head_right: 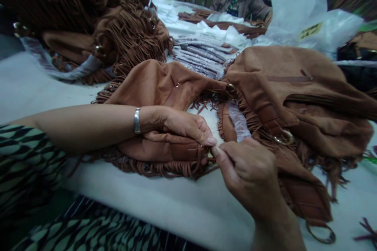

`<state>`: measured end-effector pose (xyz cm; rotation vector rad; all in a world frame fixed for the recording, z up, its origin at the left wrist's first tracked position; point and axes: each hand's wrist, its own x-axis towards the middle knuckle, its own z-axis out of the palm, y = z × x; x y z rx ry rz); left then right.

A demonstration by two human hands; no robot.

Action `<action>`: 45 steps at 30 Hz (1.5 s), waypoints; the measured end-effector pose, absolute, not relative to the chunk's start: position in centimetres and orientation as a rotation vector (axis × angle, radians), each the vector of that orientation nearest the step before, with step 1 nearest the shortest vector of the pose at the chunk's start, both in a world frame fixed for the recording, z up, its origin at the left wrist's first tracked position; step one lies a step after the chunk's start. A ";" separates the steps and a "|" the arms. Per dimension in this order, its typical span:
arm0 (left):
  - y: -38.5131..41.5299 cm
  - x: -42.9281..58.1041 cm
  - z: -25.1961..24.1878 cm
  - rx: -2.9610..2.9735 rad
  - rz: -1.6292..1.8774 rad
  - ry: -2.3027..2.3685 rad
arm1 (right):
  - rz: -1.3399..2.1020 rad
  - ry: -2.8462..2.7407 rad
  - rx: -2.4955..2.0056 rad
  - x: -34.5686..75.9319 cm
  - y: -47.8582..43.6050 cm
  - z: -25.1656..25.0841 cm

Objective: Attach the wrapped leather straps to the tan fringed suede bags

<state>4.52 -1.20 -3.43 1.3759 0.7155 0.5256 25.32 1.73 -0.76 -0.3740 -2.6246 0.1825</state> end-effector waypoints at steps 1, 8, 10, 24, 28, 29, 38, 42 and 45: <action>-1.2 4.5 -2.9 1.519 0.520 0.825 | 0.333 -2.621 -0.459 25.5 2.0 -0.7; -7.0 5.8 3.4 2.330 0.304 1.775 | 0.872 -2.493 -0.749 26.1 2.4 0.1; -8.8 6.7 3.5 2.446 0.239 1.906 | 0.974 -2.495 -0.777 26.2 2.1 0.5; -9.3 10.7 -2.9 2.615 0.675 2.149 | 2.033 -1.804 -0.969 25.5 2.6 -0.2; -9.5 10.6 -2.4 2.471 0.541 2.232 | 2.087 -1.777 -0.945 25.2 2.5 -0.4; -9.6 10.6 -2.3 2.448 0.514 2.239 | 2.089 -1.773 -0.939 25.2 2.5 -0.4; -9.1 9.9 -3.2 2.617 0.380 2.056 | 1.856 -1.875 -0.954 24.8 1.9 -1.7; -9.1 9.4 -4.1 2.639 0.324 1.984 | 1.628 -2.130 -0.876 24.8 2.1 -2.4; -9.3 9.1 -4.2 2.620 0.337 1.939 | 1.533 -2.280 -0.775 24.8 2.3 -2.5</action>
